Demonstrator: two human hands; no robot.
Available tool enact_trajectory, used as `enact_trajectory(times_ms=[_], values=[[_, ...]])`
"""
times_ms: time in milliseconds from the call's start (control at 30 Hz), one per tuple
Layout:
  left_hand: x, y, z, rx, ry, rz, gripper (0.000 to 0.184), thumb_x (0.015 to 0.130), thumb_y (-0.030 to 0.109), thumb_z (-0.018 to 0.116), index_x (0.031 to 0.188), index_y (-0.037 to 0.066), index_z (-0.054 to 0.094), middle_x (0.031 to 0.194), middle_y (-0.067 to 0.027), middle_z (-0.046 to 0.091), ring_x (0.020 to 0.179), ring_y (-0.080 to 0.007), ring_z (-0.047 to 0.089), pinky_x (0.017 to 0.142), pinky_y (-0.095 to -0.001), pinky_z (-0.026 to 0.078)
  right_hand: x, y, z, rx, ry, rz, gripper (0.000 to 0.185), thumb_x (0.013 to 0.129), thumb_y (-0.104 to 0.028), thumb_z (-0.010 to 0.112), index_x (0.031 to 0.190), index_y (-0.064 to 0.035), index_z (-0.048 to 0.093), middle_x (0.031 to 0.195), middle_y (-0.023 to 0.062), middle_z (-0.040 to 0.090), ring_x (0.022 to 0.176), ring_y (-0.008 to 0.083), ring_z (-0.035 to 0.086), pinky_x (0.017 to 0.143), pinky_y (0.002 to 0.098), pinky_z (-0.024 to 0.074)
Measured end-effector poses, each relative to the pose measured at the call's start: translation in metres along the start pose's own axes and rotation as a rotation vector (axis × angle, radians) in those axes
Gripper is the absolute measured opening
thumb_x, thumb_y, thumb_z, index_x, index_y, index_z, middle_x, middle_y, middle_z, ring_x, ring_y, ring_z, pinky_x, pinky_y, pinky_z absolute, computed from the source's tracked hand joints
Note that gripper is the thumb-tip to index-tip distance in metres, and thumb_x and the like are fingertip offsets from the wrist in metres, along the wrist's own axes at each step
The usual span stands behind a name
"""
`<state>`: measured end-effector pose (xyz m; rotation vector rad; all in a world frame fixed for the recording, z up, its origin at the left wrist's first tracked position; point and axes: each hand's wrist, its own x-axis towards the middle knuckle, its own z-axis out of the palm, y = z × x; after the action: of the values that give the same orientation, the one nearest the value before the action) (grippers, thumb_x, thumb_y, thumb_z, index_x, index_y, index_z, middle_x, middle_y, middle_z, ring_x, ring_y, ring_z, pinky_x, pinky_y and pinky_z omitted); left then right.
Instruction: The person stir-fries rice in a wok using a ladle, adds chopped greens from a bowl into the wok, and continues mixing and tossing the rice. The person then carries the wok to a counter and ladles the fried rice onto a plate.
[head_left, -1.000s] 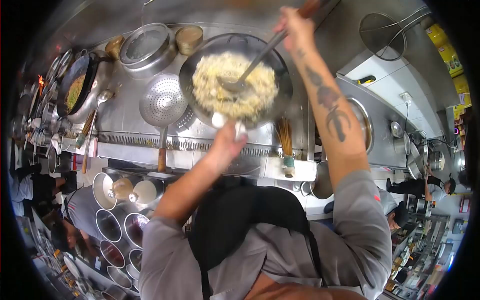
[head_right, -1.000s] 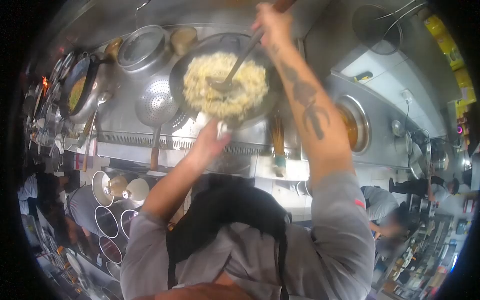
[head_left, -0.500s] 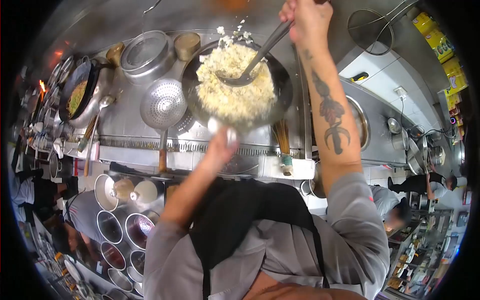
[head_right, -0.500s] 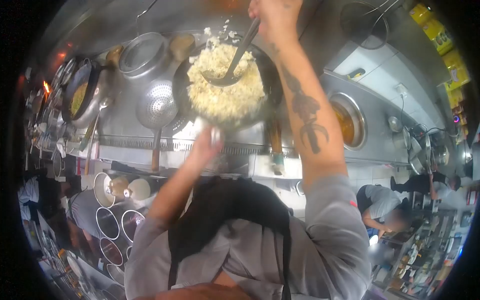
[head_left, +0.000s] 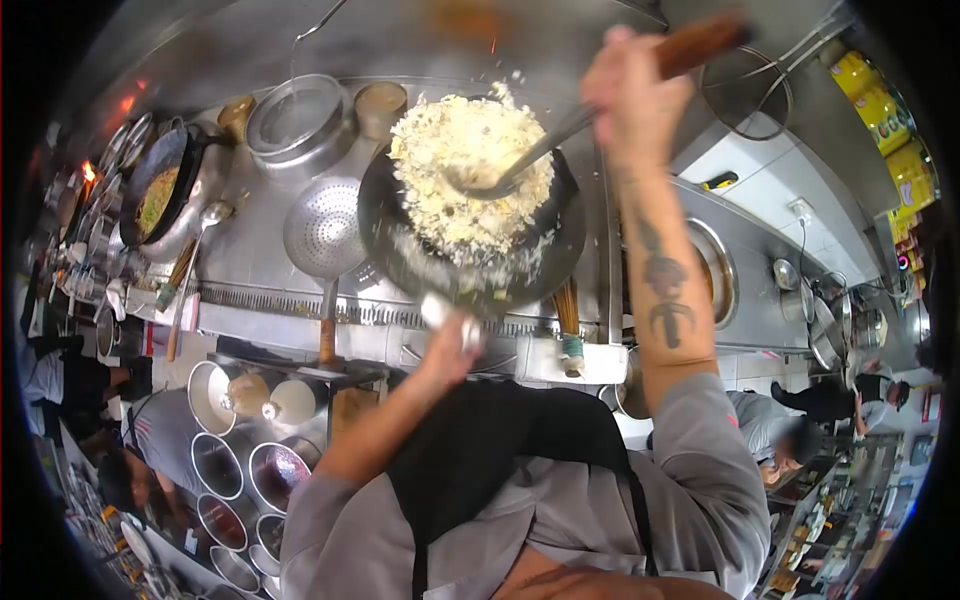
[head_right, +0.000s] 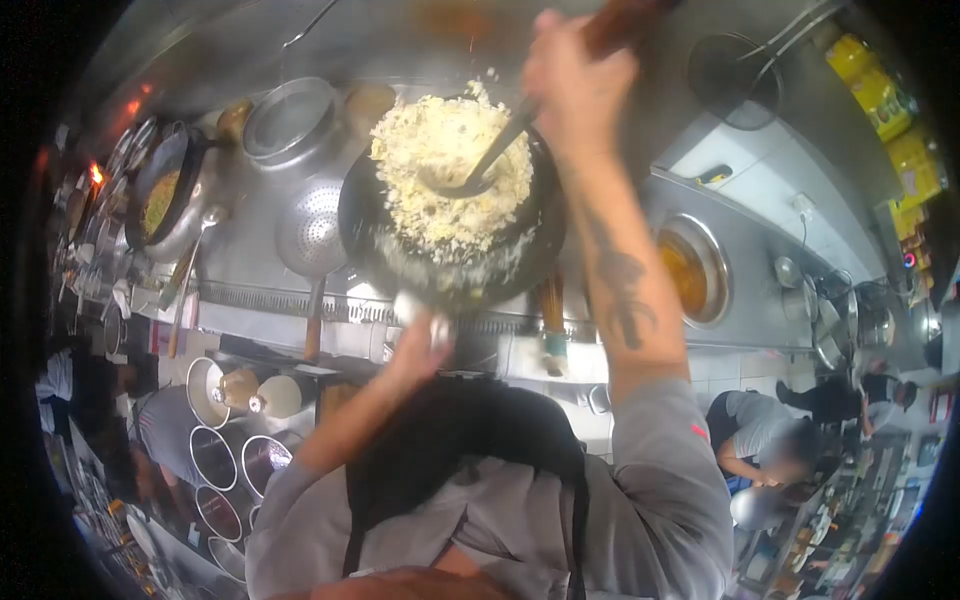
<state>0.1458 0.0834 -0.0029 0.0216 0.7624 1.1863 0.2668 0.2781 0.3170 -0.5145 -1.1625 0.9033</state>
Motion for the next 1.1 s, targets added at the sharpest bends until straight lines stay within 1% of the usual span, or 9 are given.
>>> enact_trajectory(times_ms=[100,200,300,367,567,733,867,967,1100], values=[[0.066,0.054,0.020,0.188,-0.013,0.198,0.012,0.090,0.021,0.054,0.099,0.013,0.055,0.081,-0.0019,0.059,0.064,-0.0138,0.055,0.046,-0.0254,0.040,0.011,-0.075,0.028,0.011,-0.056,-0.194,0.018,0.085,-0.012,0.058,0.072,-0.0119,0.045,0.051,-0.0034,0.040,0.036,0.0084,0.034,0.035,0.0258,0.0323],[0.097,0.067,0.026,0.031,0.123,0.010,0.009,0.088,0.019,0.055,0.093,0.011,0.053,0.075,-0.0040,0.057,0.060,-0.0154,0.053,0.042,-0.0264,0.038,0.027,-0.080,0.016,-0.014,-0.196,-0.078,0.029,0.090,-0.022,0.053,0.066,-0.0100,0.042,0.053,-0.0003,0.035,0.042,0.0099,0.034,0.043,0.0276,0.0321],[0.107,0.061,0.021,0.023,0.097,0.042,0.008,0.087,0.017,0.055,0.091,0.011,0.052,0.071,-0.0045,0.054,0.057,-0.0162,0.052,0.040,-0.0274,0.036,-0.012,0.042,0.011,-0.417,-0.003,-0.007,0.019,0.087,-0.016,0.055,0.071,-0.0089,0.047,0.055,-0.0009,0.041,0.043,0.0101,0.040,0.044,0.0270,0.0360],[0.110,0.058,0.021,0.081,0.083,0.109,0.007,0.086,0.016,0.055,0.090,0.011,0.052,0.070,-0.0043,0.053,0.058,-0.0161,0.051,0.040,-0.0275,0.036,-0.022,0.183,-0.013,-0.168,-0.095,0.206,0.010,0.084,-0.008,0.058,0.076,-0.0044,0.053,0.057,0.0011,0.047,0.043,0.0124,0.044,0.042,0.0272,0.0395],[0.105,0.063,0.030,-0.026,0.208,0.001,0.009,0.086,0.013,0.055,0.094,0.012,0.052,0.076,-0.0037,0.055,0.063,-0.0159,0.052,0.041,-0.0270,0.036,0.039,0.098,0.054,0.083,-0.105,0.057,0.021,0.088,-0.009,0.060,0.072,-0.0072,0.047,0.053,-0.0010,0.042,0.039,0.0100,0.037,0.040,0.0258,0.0327],[0.115,0.061,0.025,-0.051,0.210,-0.013,0.013,0.085,0.013,0.055,0.097,0.014,0.052,0.080,-0.0028,0.056,0.066,-0.0154,0.053,0.042,-0.0280,0.036,0.028,0.210,0.056,-0.416,-0.421,0.279,0.022,0.087,-0.012,0.060,0.069,-0.0066,0.050,0.054,-0.0010,0.046,0.039,0.0100,0.038,0.037,0.0263,0.0297],[0.106,0.062,0.029,-0.038,0.214,0.008,0.012,0.085,0.013,0.055,0.097,0.013,0.052,0.080,-0.0031,0.057,0.065,-0.0154,0.053,0.041,-0.0275,0.035,0.045,0.139,0.083,-0.130,-0.285,0.148,0.022,0.087,-0.013,0.061,0.070,-0.0089,0.048,0.052,-0.0032,0.042,0.038,0.0088,0.036,0.037,0.0257,0.0300],[0.102,0.057,0.027,-0.023,0.214,-0.021,0.012,0.085,0.014,0.055,0.097,0.013,0.052,0.080,-0.0032,0.056,0.065,-0.0153,0.053,0.041,-0.0274,0.035,0.020,0.185,0.077,-0.036,-0.229,0.349,0.025,0.086,-0.012,0.062,0.068,-0.0105,0.045,0.052,-0.0035,0.041,0.038,0.0080,0.033,0.037,0.0248,0.0296],[0.110,0.059,0.027,-0.053,0.211,-0.025,0.011,0.085,0.014,0.055,0.096,0.013,0.051,0.080,-0.0034,0.056,0.066,-0.0151,0.053,0.041,-0.0274,0.034,0.014,0.123,0.090,-0.223,-0.436,0.395,0.027,0.086,-0.012,0.061,0.066,-0.0118,0.043,0.053,-0.0020,0.042,0.039,0.0083,0.036,0.037,0.0248,0.0308]])
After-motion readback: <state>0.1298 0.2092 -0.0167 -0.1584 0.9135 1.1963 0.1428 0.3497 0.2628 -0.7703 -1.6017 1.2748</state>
